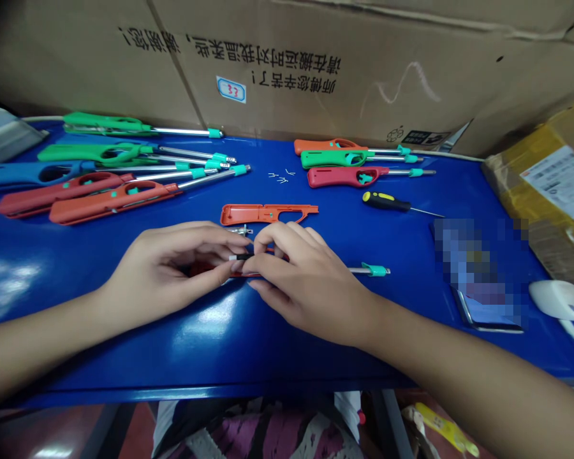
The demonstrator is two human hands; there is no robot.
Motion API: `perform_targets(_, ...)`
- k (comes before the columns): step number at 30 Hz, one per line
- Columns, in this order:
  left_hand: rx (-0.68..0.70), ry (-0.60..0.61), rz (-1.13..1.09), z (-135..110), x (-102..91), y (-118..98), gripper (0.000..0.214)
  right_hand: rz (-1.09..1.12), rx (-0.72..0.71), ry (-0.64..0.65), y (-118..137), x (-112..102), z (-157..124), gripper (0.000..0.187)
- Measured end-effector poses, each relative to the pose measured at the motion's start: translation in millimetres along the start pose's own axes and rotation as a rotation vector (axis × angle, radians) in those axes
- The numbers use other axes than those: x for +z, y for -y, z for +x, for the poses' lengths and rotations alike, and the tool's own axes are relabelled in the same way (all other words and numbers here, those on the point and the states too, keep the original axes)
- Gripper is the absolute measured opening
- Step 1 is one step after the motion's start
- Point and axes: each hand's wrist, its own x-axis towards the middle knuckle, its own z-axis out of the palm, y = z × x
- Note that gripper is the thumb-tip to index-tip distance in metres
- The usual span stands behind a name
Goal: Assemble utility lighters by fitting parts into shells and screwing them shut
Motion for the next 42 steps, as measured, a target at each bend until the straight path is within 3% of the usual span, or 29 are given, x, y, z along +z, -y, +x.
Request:
perform_targets(6,-0.044,0.024,-0.023,-1.4,0.3,-1.4,0.023,0.070,0.030,-0.030,-0.8,3.5,1.5,0.010)
perform_targets(15,0.109,0.002,0.203,1.4,-4.3,0.4,0.022,0.055,-0.036,0.000,-1.8,-3.3,2.1,0.007)
perform_targets(20,0.120,0.024,0.248,2.2,-5.7,1.2,0.020,0.072,-0.077,0.048,-6.0,-11.1,2.3,0.006)
perform_targets(29,0.112,0.047,0.279,2.9,-6.4,2.6,0.019,0.115,-0.057,-0.068,-3.0,-18.1,1.7,0.006)
perform_targets(42,0.108,0.071,0.291,2.2,-6.4,4.8,0.020,-0.049,-0.031,0.200,-15.9,-24.3,2.3,0.003)
